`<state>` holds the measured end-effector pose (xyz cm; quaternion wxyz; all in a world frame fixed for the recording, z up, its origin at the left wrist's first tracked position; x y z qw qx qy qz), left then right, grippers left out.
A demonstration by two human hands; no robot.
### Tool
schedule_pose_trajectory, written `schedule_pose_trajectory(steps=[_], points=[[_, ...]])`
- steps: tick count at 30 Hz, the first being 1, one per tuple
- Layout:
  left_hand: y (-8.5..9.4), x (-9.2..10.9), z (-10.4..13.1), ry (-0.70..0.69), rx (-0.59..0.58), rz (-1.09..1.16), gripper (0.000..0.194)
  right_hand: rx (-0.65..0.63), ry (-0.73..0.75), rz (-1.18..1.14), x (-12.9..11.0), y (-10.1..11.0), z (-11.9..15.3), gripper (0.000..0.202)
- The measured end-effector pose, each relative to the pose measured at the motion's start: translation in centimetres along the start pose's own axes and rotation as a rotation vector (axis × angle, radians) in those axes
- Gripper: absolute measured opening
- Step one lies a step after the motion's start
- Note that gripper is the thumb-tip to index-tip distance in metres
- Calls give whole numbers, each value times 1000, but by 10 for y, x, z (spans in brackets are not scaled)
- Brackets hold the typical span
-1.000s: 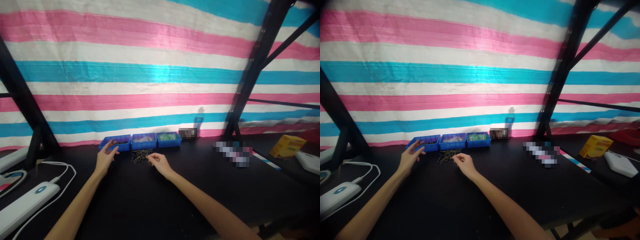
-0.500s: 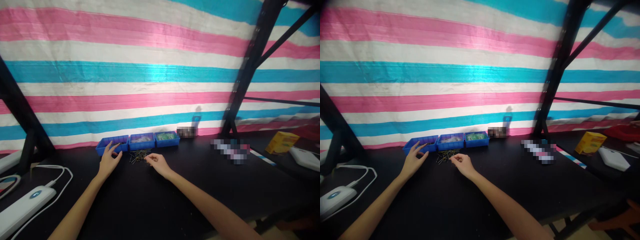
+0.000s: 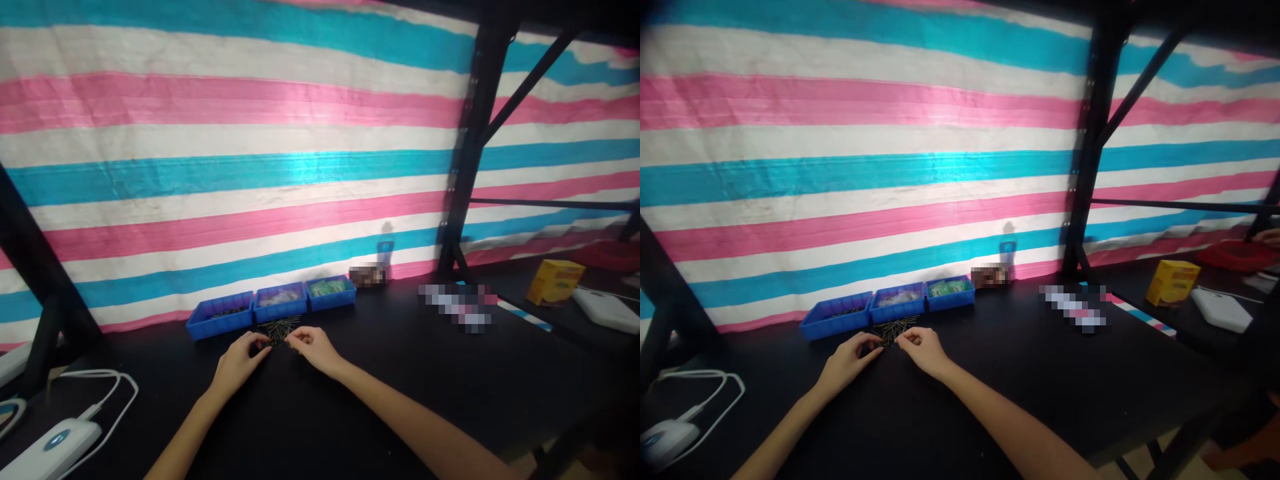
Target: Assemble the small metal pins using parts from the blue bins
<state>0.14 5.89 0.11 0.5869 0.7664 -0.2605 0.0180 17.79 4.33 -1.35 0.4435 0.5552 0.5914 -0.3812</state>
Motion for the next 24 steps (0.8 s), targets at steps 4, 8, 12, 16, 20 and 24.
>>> schedule_pose_trajectory(steps=[4,8,12,16,20,24], points=[[-2,-7,-2,37,15,77,27,8,2,-2,1,0,0,26],[-3,-6,-1,38,13,66,30,3,9,0,-2,0,1,23],[-1,0,0,6,20,13,31,-4,10,-9,-3,1,2,23],[-1,3,0,8,9,-4,28,-14,6,-6,-2,1,2,24],[-1,1,0,20,58,18,30,-10,-1,21,0,1,2,24],[-2,5,1,5,120,62,32,-19,-3,28,3,1,1,25]])
Point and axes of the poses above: each hand's wrist, its own z-axis away from the middle knuckle, its own y-axis out of the back of the hand, x = y × z, the point moved 4 cm from there along -z, towards the middle knuckle, and after that the axes turned 11 degrees about -z, right-handed, at the moved point
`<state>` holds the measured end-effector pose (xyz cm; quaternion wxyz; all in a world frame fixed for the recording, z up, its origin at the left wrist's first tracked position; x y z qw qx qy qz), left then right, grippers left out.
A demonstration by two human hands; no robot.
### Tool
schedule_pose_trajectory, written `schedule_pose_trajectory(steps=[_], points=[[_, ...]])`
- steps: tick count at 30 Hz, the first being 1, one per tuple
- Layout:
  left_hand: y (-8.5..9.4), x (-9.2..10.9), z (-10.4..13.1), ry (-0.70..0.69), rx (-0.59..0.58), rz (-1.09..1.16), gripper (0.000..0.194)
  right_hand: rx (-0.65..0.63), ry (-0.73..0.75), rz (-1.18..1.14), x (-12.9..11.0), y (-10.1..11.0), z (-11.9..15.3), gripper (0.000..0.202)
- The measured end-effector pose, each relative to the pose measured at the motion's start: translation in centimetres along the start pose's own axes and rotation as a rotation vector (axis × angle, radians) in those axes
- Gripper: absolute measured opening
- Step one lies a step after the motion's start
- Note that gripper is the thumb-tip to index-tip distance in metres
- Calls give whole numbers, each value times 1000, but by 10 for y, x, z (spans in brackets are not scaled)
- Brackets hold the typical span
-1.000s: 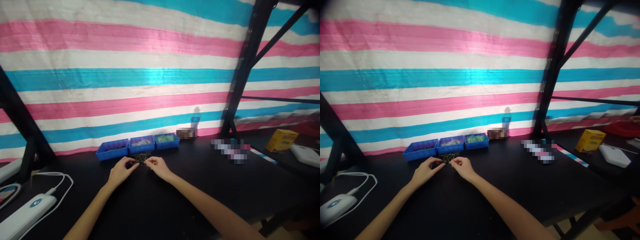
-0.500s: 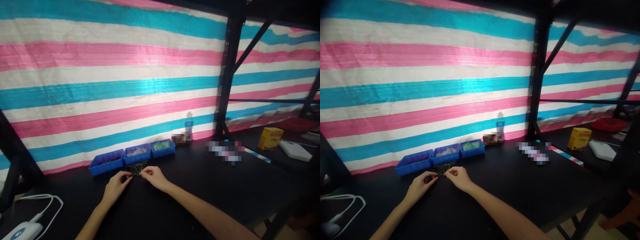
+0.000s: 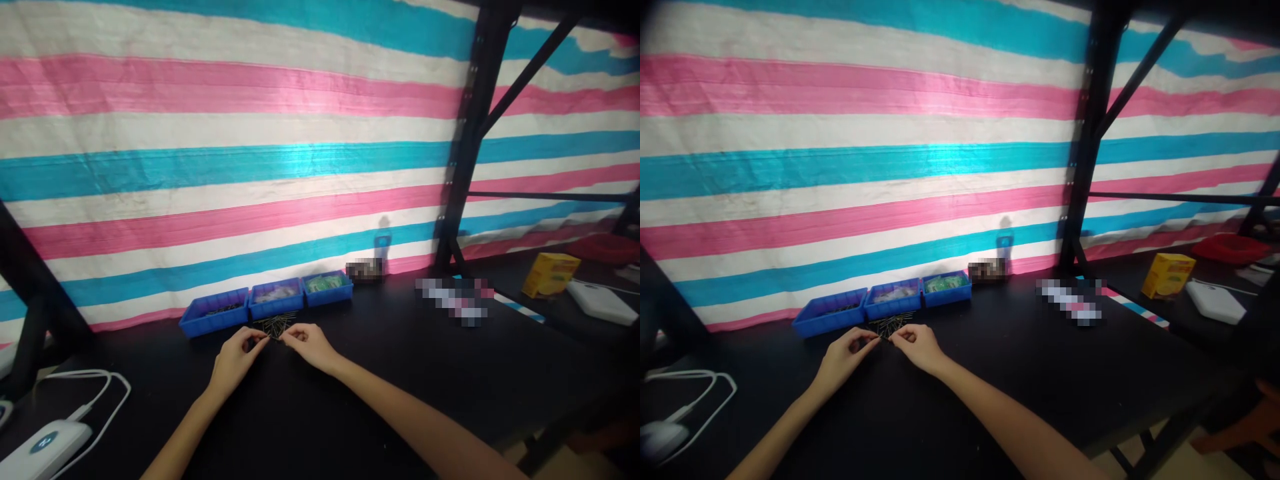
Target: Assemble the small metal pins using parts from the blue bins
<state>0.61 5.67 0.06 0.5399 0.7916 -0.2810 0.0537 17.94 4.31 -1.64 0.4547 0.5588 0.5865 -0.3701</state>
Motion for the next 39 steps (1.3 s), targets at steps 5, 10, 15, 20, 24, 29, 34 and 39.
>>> schedule_pose_trajectory(steps=[5,10,15,20,24,29,34,39], points=[[-8,15,2,-89,-37,89,29,-4,26,23,-1,0,0,24],[-15,25,6,-152,-104,101,26,-18,28,-5,-2,-1,-1,25],[-13,27,9,-152,-113,77,23,-34,27,2,0,-1,-1,24],[-12,27,9,-150,-89,82,22,-46,12,-47,0,-2,-1,25],[-13,25,9,-146,-69,93,22,-51,9,-77,-3,-3,-1,27],[-10,27,8,-136,-24,128,23,-31,27,-58,-6,-2,1,24],[-6,28,8,-122,-2,173,28,2,49,15,-3,0,-1,23],[-8,27,7,-115,-10,185,28,3,49,15,-1,0,-2,23]])
Point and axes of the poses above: each hand's wrist, its own z-axis away from the middle knuckle, its own y-axis out of the back of the hand, x = y × z, the point moved 4 cm from there along -z, towards the middle knuckle, and after that the axes turned 11 degrees about -z, right-handed, at the moved point
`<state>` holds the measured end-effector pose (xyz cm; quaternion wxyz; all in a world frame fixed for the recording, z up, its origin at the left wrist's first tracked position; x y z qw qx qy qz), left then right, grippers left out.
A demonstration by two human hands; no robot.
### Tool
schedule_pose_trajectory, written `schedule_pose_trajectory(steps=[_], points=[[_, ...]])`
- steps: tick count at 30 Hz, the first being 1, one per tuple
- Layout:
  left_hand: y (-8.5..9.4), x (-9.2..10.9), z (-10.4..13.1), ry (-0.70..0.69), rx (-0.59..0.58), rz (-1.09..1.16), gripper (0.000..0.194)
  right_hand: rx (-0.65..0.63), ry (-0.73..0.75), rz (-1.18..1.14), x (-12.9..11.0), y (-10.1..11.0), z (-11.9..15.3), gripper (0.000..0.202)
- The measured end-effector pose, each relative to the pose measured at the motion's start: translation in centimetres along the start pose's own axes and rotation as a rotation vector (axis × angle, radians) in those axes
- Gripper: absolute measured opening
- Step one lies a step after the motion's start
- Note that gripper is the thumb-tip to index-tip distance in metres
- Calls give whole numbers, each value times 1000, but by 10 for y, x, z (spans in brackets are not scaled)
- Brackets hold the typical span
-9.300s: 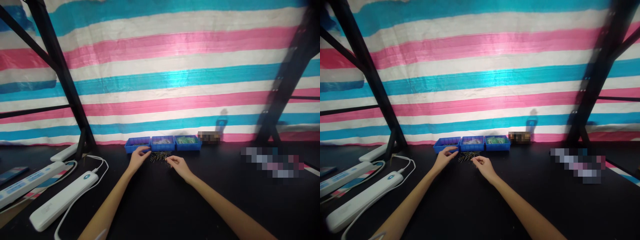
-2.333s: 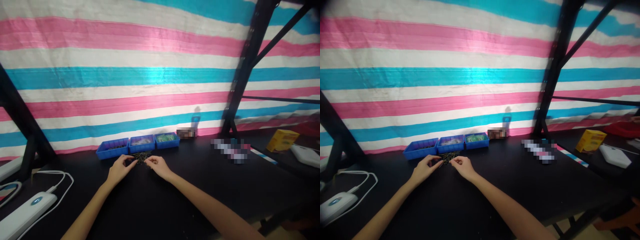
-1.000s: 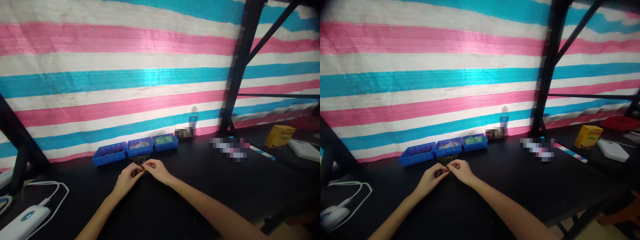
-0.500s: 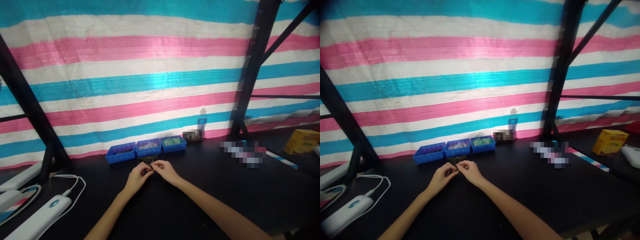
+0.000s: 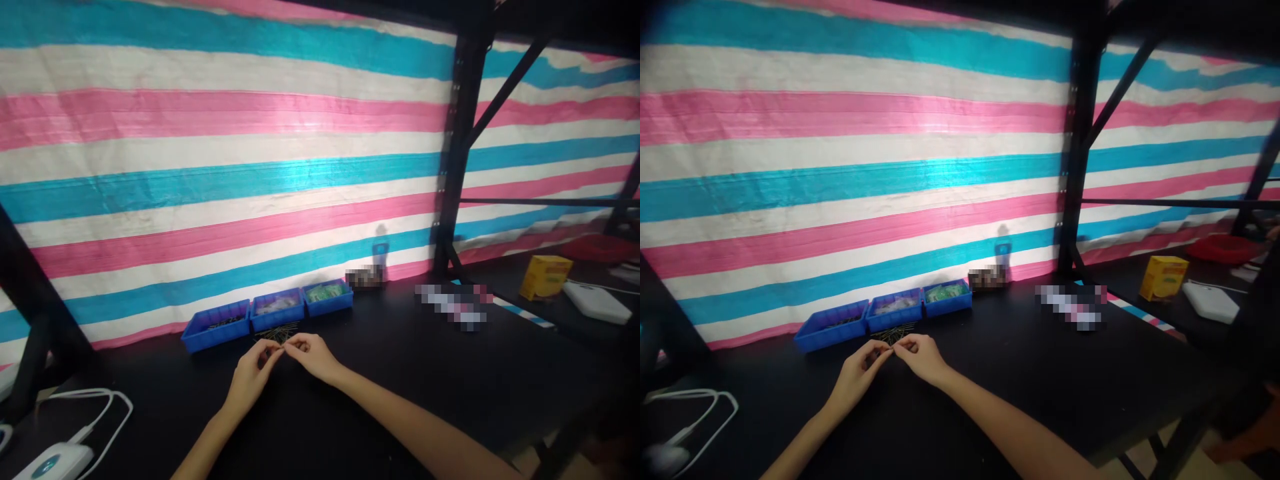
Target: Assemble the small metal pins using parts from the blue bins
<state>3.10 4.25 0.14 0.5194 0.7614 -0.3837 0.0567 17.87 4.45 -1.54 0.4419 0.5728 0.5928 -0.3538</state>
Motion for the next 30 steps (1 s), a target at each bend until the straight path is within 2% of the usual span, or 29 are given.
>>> schedule_pose_trajectory(steps=[17,23,26,30], points=[[0,5,2,8,-27,-57,22,-25,-15,-11,-2,1,1,23],[6,7,3,37,71,-68,23,-21,-51,-58,3,0,0,27],[7,5,2,51,118,-11,24,-63,-37,2,2,-2,1,25],[5,10,3,32,104,62,23,-95,-6,105,1,-2,2,21]])
Point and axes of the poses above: each hand's wrist, its own z-axis away from the middle knuckle, its own y-axis out of the back of the hand, x = y × z, the point moved 4 cm from there along -z, towards the middle knuckle, and after that the axes turned 11 degrees about -z, right-handed, at the moved point
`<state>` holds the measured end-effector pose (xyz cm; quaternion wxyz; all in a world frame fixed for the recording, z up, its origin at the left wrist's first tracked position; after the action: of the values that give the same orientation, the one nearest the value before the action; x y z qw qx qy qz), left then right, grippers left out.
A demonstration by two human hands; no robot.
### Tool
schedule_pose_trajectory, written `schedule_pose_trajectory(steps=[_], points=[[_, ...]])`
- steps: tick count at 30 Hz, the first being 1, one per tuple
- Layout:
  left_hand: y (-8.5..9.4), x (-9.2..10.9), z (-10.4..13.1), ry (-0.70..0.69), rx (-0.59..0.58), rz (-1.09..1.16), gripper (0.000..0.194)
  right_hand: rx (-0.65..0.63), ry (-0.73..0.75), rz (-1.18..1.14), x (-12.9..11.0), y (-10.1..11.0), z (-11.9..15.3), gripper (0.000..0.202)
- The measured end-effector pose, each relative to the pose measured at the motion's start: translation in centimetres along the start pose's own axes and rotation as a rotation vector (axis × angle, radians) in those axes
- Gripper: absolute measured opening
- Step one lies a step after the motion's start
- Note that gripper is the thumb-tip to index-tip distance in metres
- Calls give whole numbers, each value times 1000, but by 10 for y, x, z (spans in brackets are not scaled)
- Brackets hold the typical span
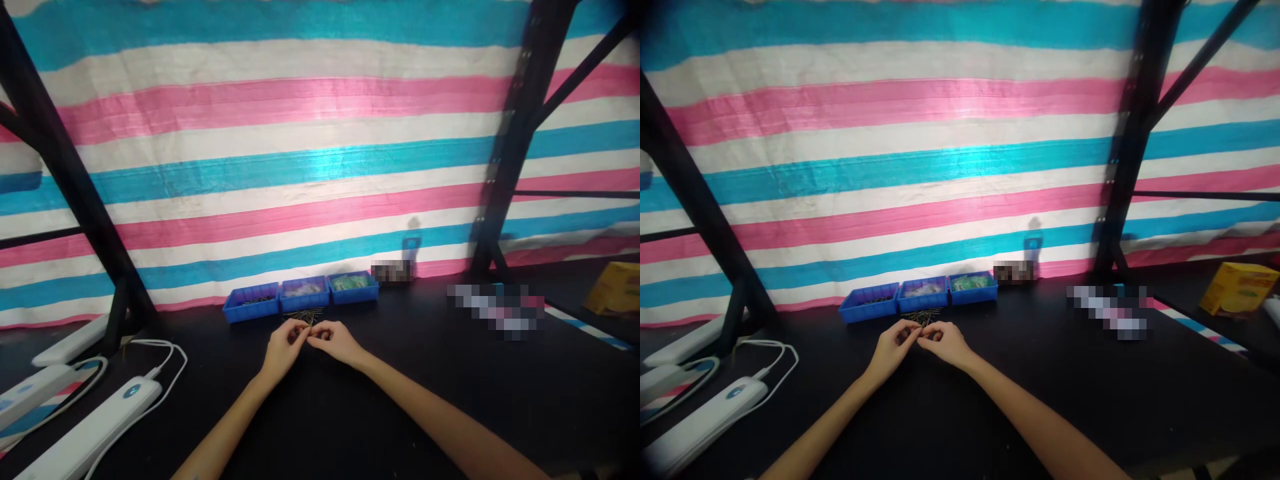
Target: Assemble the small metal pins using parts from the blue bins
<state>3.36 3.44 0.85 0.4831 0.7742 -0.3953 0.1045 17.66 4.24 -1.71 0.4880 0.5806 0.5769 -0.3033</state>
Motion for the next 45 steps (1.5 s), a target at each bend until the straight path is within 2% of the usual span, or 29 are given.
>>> schedule_pose_trajectory(steps=[11,24,28,33,36,40,43,45], points=[[-2,2,0,13,27,74,21,22,-37,-30,4,1,0,19],[0,-2,-2,69,23,185,21,40,-91,-303,-4,3,0,27],[-2,3,-1,23,-24,140,22,74,-105,-335,-6,4,0,29],[-5,5,1,-15,-97,108,20,47,-72,-335,-10,4,1,30],[-3,3,0,36,-88,142,20,73,-86,-320,-8,4,1,31],[3,-5,-5,120,-21,255,21,65,-85,-288,-6,3,0,31],[10,-21,-10,227,22,349,29,82,-88,-266,-5,3,0,31],[19,-35,-14,306,93,406,37,85,-91,-259,-6,3,0,31]])
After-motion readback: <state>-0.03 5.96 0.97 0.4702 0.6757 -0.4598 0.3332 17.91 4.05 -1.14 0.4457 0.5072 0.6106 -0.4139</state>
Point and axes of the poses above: each hand's wrist, its own z-axis away from the middle knuckle, its own y-axis out of the back of the hand, x = y × z, the point moved 4 cm from there along -z, towards the middle knuckle, and after that the axes turned 11 degrees about -z, right-handed, at the moved point
